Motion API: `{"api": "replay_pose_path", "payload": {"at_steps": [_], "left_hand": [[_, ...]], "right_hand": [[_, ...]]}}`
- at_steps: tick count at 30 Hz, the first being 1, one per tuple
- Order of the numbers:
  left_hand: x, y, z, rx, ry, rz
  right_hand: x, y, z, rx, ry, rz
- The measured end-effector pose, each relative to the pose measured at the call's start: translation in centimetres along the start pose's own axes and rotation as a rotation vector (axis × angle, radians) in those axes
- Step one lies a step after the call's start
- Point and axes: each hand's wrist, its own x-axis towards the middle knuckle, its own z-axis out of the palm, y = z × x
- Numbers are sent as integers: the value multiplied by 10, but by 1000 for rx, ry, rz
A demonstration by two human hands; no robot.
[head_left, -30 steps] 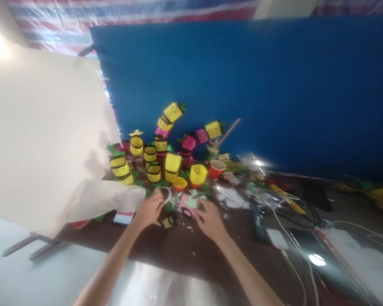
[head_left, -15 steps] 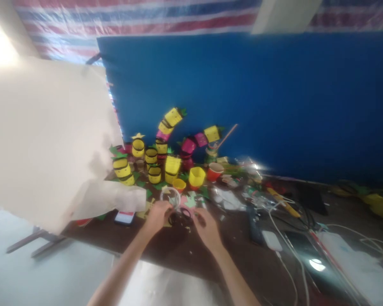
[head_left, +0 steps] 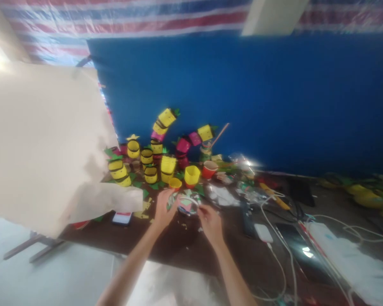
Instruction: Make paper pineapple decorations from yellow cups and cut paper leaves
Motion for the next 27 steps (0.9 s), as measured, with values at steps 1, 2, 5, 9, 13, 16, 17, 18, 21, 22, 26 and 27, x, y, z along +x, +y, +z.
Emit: {"api": "replay_pose_path", "payload": {"at_steps": [1,2,5,9,13,16,17,18,21,22,26,27], "left_hand": [[4,1,2,-29,-21,-45],[8,2,5,-67,-58,-66],[12,-2,12,-186,-178,-127],[9,-22,11,-154,-98,-256],[7,-48,-9,113,-15,-266],[6,-50,-24,294,-16,-266],[5,-45,-28,295,-16,-235],[4,-37,-32,256,-34,-193],[1,-3,-38,-51,-312,-67],[0,9,-39,-132,-414,-75],[-3,43,-36,-232,-531,-140],[-4,47,-35,-225,-519,-133]], "right_hand": [[-1,1,-2,-1,-3,4],[-3,2,-3,0,-5,7],[-7,3,-6,9,-7,-1],[-12,6,-11,39,44,-23],[-18,4,-19,68,95,-13],[-21,-2,-21,113,121,15],[-21,-4,-20,130,124,34],[-22,-5,-20,146,120,57],[-24,-9,-17,198,106,114],[-25,-10,-16,217,104,123],[-27,-9,-13,269,99,135],[-27,-9,-13,263,108,132]]}}
